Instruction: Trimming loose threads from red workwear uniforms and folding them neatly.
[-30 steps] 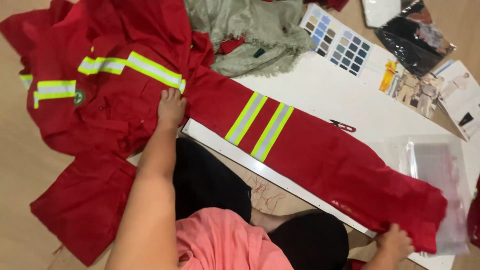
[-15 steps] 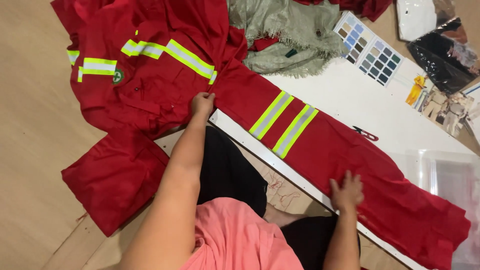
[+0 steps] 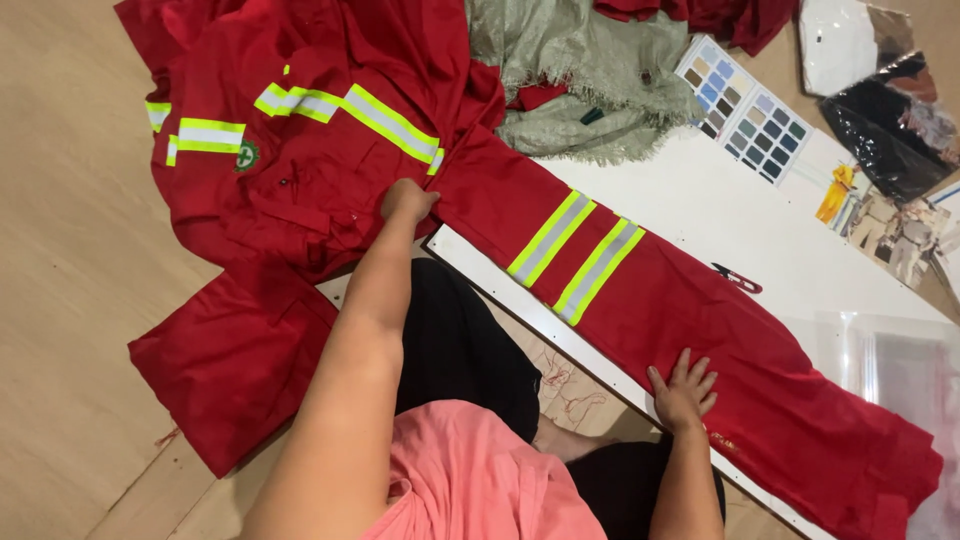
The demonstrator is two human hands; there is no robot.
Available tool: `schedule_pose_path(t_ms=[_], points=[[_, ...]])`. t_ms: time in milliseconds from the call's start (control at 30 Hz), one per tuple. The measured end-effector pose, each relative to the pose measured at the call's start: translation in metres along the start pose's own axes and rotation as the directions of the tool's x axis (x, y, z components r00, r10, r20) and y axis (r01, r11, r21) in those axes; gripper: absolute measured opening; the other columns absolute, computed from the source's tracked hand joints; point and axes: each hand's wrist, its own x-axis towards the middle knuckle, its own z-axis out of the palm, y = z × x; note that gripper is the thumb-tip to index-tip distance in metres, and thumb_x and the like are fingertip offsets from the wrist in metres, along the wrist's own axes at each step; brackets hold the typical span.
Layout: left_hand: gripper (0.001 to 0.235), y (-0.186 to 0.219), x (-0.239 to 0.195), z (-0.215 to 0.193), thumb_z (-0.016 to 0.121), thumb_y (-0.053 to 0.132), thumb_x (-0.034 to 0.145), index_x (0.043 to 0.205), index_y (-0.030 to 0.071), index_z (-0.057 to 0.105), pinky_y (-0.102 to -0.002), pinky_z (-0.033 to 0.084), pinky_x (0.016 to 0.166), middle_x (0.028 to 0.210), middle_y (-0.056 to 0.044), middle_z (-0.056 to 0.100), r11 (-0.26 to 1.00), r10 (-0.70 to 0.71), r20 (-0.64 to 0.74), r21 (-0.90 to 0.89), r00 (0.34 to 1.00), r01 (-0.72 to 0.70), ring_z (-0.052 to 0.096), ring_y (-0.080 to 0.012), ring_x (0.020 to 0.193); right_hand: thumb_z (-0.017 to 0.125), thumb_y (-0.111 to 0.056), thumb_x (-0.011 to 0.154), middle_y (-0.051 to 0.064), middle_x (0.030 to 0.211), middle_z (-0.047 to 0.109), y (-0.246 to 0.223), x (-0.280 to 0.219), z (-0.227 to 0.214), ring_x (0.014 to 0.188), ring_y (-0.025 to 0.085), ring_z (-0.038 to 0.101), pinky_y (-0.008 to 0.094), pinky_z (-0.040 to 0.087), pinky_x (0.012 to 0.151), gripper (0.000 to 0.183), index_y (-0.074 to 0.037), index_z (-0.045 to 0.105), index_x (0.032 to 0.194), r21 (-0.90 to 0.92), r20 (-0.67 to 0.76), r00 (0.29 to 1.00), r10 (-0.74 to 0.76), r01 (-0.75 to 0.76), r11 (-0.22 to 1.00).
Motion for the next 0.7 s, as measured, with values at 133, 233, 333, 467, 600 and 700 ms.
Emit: schedule_pose_path(t_ms=[133,233,333,467,600,700], points=[[0.057,0.010,-0.023,-0.016,0.080,0.042,0.088,0.129,0.005,0.069,-0.058,0.051,0.101,0.134,-0.019,0.067,0.997,0.006,0.074,0.071,0.997,-0.011,0.059,-0.0355,0.133,0.036,-0.081,0.094,0.014,0.174,-0.009,0.003,0.004,0.003,0.157,0.042,-0.011,0.064,-0.003,0.124,0.096,-0.028,0.003,0.167,0.002,0.014,1.000,0.014,-0.014,1.000],[0.062,0.006,-0.022,-0.017,0.082,0.038,0.086,0.131,-0.001,0.067,-0.059,0.049,0.103,0.137,-0.024,0.064,0.998,0.026,0.097,-0.059,0.995,-0.020,0.056,-0.0387,0.135,0.035,-0.082,0.093,0.013,0.174,-0.009,0.003,0.004,0.002,0.158,0.041,-0.011,0.064,-0.003,0.124,0.097,-0.029,0.003,0.167,0.003,0.006,1.000,0.007,-0.007,1.000],[0.070,-0.009,0.007,0.009,0.084,0.042,0.085,0.133,-0.005,0.064,-0.059,0.047,0.107,0.138,-0.027,0.063,0.985,0.054,0.157,-0.169,0.986,-0.027,0.054,-0.0408,0.136,0.036,-0.082,0.093,0.013,0.174,-0.008,0.002,0.005,0.003,0.158,0.041,-0.011,0.064,-0.003,0.124,0.097,-0.028,0.004,0.168,-0.001,0.001,1.000,0.016,-0.016,1.000],[0.031,-0.018,0.054,0.036,0.084,0.037,0.083,0.097,0.010,0.079,-0.044,0.058,0.087,0.099,-0.015,0.076,0.964,0.147,0.074,-0.232,0.986,-0.126,0.072,-0.0304,0.108,0.036,-0.082,0.093,0.013,0.174,-0.009,0.000,0.000,0.000,0.157,0.041,-0.011,0.064,-0.004,0.124,0.097,-0.029,0.004,0.167,0.028,0.005,1.000,0.009,-0.009,1.000],[0.033,0.028,0.052,0.006,0.074,0.041,0.091,0.102,0.011,0.077,-0.050,0.053,0.098,0.107,-0.017,0.074,0.925,0.374,0.022,-0.082,0.927,-0.371,0.067,-0.0374,0.116,0.036,-0.081,0.093,0.013,0.174,-0.009,-0.001,0.000,0.001,0.157,0.041,-0.011,0.064,-0.003,0.124,0.096,-0.029,0.003,0.167,0.005,-0.007,1.000,0.005,-0.005,1.000],[0.020,0.089,-0.026,-0.060,0.069,0.026,0.098,0.102,0.006,0.071,-0.039,0.049,0.097,0.100,-0.009,0.067,0.680,0.644,0.024,-0.476,0.765,-0.557,0.061,-0.0250,0.106,0.036,-0.078,0.095,0.014,0.174,-0.007,-0.001,0.002,-0.001,0.157,0.042,-0.010,0.064,-0.003,0.124,0.094,-0.028,0.004,0.168,0.017,-0.019,1.000,-0.004,0.004,1.000]])
